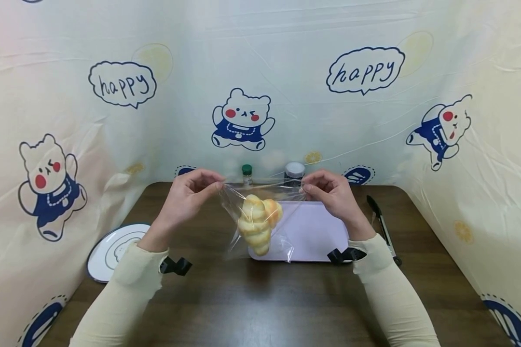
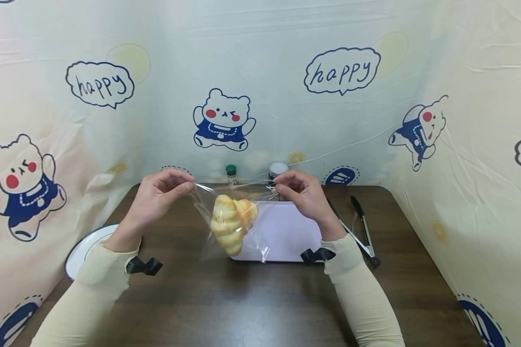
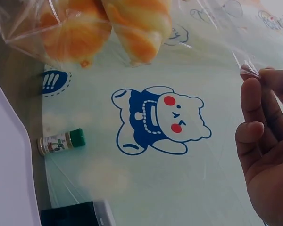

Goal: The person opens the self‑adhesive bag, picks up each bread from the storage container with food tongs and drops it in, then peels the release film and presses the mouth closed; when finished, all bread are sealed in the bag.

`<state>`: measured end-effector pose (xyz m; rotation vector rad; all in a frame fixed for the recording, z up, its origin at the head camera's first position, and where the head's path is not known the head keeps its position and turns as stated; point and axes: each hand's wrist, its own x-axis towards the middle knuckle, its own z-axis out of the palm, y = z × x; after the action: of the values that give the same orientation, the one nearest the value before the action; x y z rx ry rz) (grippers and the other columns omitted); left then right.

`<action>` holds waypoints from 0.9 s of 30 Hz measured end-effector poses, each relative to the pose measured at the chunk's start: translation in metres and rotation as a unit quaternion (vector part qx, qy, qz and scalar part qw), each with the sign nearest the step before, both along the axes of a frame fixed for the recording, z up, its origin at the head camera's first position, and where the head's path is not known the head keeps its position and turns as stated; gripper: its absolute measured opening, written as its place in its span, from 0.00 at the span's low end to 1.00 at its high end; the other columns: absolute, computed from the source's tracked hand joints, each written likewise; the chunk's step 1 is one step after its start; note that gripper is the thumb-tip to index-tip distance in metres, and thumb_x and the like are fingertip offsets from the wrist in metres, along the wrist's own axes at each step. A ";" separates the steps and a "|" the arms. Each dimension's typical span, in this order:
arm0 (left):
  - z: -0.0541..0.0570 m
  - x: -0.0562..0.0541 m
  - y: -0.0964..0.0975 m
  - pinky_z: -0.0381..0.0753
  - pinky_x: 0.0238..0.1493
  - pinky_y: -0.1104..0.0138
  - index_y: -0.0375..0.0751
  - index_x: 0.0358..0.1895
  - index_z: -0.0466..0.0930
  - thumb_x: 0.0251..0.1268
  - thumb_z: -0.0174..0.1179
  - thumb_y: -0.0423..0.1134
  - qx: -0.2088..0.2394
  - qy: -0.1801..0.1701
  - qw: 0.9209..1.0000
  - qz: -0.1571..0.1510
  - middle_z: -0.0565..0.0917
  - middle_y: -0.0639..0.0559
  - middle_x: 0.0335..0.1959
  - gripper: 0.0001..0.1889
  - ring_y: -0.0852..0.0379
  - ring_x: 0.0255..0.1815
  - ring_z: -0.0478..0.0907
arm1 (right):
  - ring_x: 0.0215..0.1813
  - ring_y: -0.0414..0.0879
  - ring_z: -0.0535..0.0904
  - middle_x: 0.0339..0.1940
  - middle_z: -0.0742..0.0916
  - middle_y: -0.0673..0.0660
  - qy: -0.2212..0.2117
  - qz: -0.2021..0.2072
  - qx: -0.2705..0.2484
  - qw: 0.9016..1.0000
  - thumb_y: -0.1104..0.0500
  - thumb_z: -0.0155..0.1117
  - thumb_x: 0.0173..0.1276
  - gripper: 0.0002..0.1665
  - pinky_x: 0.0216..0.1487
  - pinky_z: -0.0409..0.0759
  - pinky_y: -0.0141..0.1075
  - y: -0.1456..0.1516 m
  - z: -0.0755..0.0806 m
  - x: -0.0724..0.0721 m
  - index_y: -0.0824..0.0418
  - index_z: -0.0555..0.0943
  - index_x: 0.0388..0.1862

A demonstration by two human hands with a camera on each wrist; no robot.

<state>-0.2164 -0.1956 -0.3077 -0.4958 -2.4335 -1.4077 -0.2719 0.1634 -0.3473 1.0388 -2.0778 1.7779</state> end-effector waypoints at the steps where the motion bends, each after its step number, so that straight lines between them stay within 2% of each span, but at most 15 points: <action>1: -0.001 0.000 -0.001 0.79 0.36 0.69 0.47 0.47 0.85 0.70 0.62 0.45 0.001 0.006 1.000 -0.008 0.86 0.51 0.41 0.10 0.51 0.37 0.77 | 0.29 0.43 0.80 0.32 0.88 0.49 0.006 0.007 -0.004 1.000 0.71 0.62 0.68 0.07 0.32 0.83 0.31 0.000 0.000 0.000 0.70 0.81 0.44; 8: -0.004 -0.002 -0.006 0.82 0.43 0.71 0.42 0.44 0.86 0.73 0.57 0.34 0.019 0.034 0.997 -0.069 0.85 0.58 0.41 0.07 0.57 0.41 0.79 | 0.33 0.40 0.81 0.37 0.88 0.48 0.026 0.041 -0.015 0.999 0.72 0.61 0.69 0.05 0.38 0.84 0.28 0.002 -0.001 0.001 0.72 0.81 0.41; 11: -0.005 -0.004 -0.008 0.83 0.44 0.71 0.38 0.41 0.87 0.72 0.57 0.30 0.038 0.047 0.993 -0.104 0.85 0.55 0.39 0.08 0.57 0.41 0.80 | 0.35 0.40 0.82 0.37 0.88 0.48 0.034 0.056 -0.013 0.998 0.72 0.61 0.69 0.04 0.39 0.84 0.28 0.003 -0.001 0.000 0.71 0.83 0.39; 14: -0.005 -0.005 -0.010 0.83 0.44 0.71 0.36 0.39 0.87 0.71 0.57 0.28 0.043 0.055 0.990 -0.124 0.86 0.49 0.39 0.08 0.57 0.41 0.80 | 0.38 0.39 0.82 0.37 0.89 0.51 0.044 0.068 -0.008 0.997 0.74 0.60 0.68 0.09 0.40 0.83 0.28 0.004 -0.001 -0.001 0.66 0.86 0.37; 18: -0.005 -0.005 -0.011 0.84 0.44 0.72 0.38 0.40 0.88 0.70 0.58 0.29 0.045 0.049 0.990 -0.127 0.87 0.45 0.42 0.08 0.58 0.43 0.81 | 0.43 0.40 0.83 0.38 0.89 0.51 0.043 0.083 -0.010 0.996 0.76 0.59 0.68 0.13 0.45 0.83 0.29 0.006 -0.001 -0.003 0.63 0.87 0.36; 22: -0.005 -0.004 -0.011 0.83 0.42 0.72 0.39 0.41 0.89 0.69 0.59 0.29 0.051 0.038 0.990 -0.128 0.87 0.47 0.43 0.08 0.57 0.43 0.80 | 0.46 0.40 0.84 0.40 0.89 0.48 0.027 0.086 -0.013 0.996 0.75 0.57 0.68 0.13 0.49 0.83 0.30 0.007 -0.001 -0.003 0.65 0.87 0.36; 27: -0.004 -0.002 -0.009 0.83 0.39 0.72 0.42 0.41 0.89 0.65 0.66 0.36 0.044 0.025 0.994 -0.098 0.87 0.52 0.42 0.05 0.55 0.42 0.81 | 0.44 0.41 0.84 0.40 0.90 0.48 0.015 0.088 -0.010 0.996 0.73 0.58 0.68 0.13 0.48 0.84 0.31 0.008 0.001 -0.001 0.62 0.88 0.36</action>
<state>-0.2184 -0.2051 -0.3115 -0.7556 -2.3249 -1.5513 -0.2726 0.1712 -0.3458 1.2712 -2.0007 1.8456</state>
